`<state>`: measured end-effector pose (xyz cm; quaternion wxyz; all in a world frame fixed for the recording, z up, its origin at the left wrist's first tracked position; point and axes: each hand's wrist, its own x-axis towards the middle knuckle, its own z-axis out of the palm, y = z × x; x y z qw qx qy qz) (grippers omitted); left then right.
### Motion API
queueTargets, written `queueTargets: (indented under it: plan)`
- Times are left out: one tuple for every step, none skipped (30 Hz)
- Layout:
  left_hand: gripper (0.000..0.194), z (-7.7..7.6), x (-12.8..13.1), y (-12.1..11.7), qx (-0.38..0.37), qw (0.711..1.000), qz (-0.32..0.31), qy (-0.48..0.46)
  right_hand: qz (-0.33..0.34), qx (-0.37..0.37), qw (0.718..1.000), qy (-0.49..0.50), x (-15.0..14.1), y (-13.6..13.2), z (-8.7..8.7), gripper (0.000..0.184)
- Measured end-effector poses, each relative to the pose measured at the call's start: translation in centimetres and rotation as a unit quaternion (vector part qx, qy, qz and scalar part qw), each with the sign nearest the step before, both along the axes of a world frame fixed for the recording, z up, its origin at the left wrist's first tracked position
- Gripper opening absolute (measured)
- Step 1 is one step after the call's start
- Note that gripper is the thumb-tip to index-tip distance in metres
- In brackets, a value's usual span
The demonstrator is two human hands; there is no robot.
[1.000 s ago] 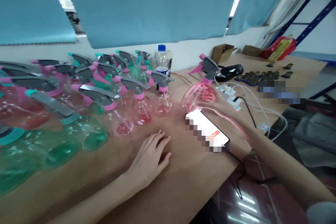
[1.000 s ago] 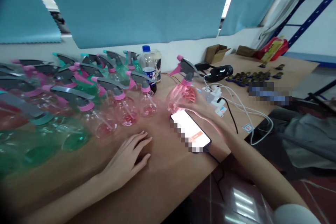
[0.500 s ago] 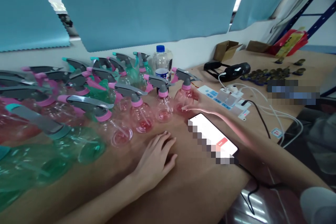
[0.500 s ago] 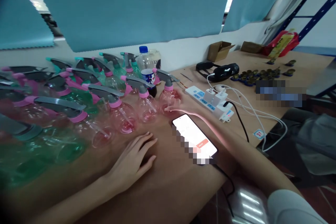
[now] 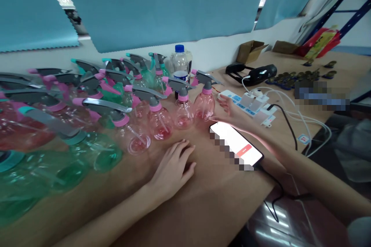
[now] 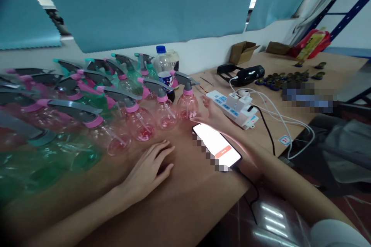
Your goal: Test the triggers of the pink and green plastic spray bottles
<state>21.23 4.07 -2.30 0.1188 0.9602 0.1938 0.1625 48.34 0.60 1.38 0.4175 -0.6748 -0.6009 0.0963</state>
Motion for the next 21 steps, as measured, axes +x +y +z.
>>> queueTargets:
  plan:
    - [0.037,0.0,-0.4,-0.1,0.002,1.0,-0.001,-0.004,0.0,0.001,1.0,0.0,-0.3,-0.6,-0.1,0.035]
    - [0.037,0.1,-0.8,-0.1,0.004,1.0,-0.001,-0.009,-0.002,0.0,1.0,-0.001,-0.8,-1.2,-0.2,0.039]
    - [0.037,0.1,-1.4,-0.3,0.004,1.0,0.0,-0.012,-0.004,0.001,1.0,-0.003,-1.4,-1.9,-0.2,0.046]
    - [0.037,0.3,-2.0,-0.4,0.002,1.0,0.002,-0.017,-0.004,0.0,1.0,-0.003,-2.1,-2.5,-0.2,0.052]
    - [0.036,0.5,-2.8,-0.6,0.0,1.0,0.004,-0.02,0.003,-0.004,1.0,-0.002,-3.1,-3.1,-0.2,0.054]
    - [0.036,0.7,-3.6,-0.8,-0.003,1.0,0.007,-0.023,0.016,-0.015,1.0,0.006,-4.3,-3.5,-0.2,0.051]
    - [0.036,0.9,-4.6,-1.0,-0.006,1.0,0.012,-0.025,0.026,-0.031,0.999,0.006,-5.7,-3.8,0.0,0.046]
    - [0.035,1.2,-5.6,-1.2,-0.007,0.999,0.018,-0.027,0.045,-0.04,0.998,0.004,-7.2,-4.0,0.2,0.043]
    - [0.035,1.5,-6.8,-1.5,-0.009,0.999,0.027,-0.029,0.081,-0.048,0.996,0.008,-8.8,-4.1,0.4,0.038]
    - [0.034,1.8,-8.1,-1.7,-0.012,0.999,0.038,-0.032,0.125,-0.05,0.991,0.015,-10.6,-4.0,0.6,0.033]
    - [0.033,2.1,-9.4,-2.0,-0.015,0.998,0.052,-0.037,0.171,-0.048,0.984,0.021,-12.4,-3.8,0.9,0.028]
    - [0.032,2.5,-10.8,-2.3,-0.021,0.997,0.07,-0.04,0.217,-0.053,0.974,0.026,-14.2,-3.6,1.1,0.025]
    - [0.031,2.8,-12.3,-2.6,-0.026,0.995,0.09,-0.043,0.256,-0.065,0.964,0.033,-16.1,-3.2,1.4,0.022]
    - [0.031,3.2,-13.9,-3.0,-0.032,0.992,0.113,-0.046,0.292,-0.073,0.952,0.046,-18.0,-2.8,1.6,0.019]
    - [0.03,3.6,-15.6,-3.4,-0.039,0.989,0.137,-0.048,0.328,-0.08,0.939,0.059,-19.8,-2.4,1.8,0.017]
    - [0.03,4.0,-17.3,-3.9,-0.046,0.984,0.163,-0.051,0.359,-0.086,0.927,0.071,-21.6,-1.9,2.0,0.016]
    - [0.029,4.4,-19.0,-4.5,-0.054,0.979,0.19,-0.054,0.387,-0.09,0.914,0.08,-23.5,-1.4,2.1,0.016]
    - [0.027,4.8,-20.8,-5.0,-0.06,0.972,0.219,-0.058,0.412,-0.094,0.902,0.085,-25.3,-0.9,2.3,0.016]
    - [0.027,5.1,-22.7,-5.6,-0.068,0.964,0.25,-0.061,0.433,-0.097,0.892,0.085,-27.1,-0.4,2.5,0.015]
    - [0.026,5.2,-24.6,-6.1,-0.072,0.954,0.283,-0.064,0.451,-0.099,0.883,0.083,-29.0,0.1,2.7,0.014]
    - [0.026,5.3,-26.5,-6.5,-0.081,0.943,0.316,-0.062,0.468,-0.102,0.874,0.08,-30.7,0.5,2.9,0.013]
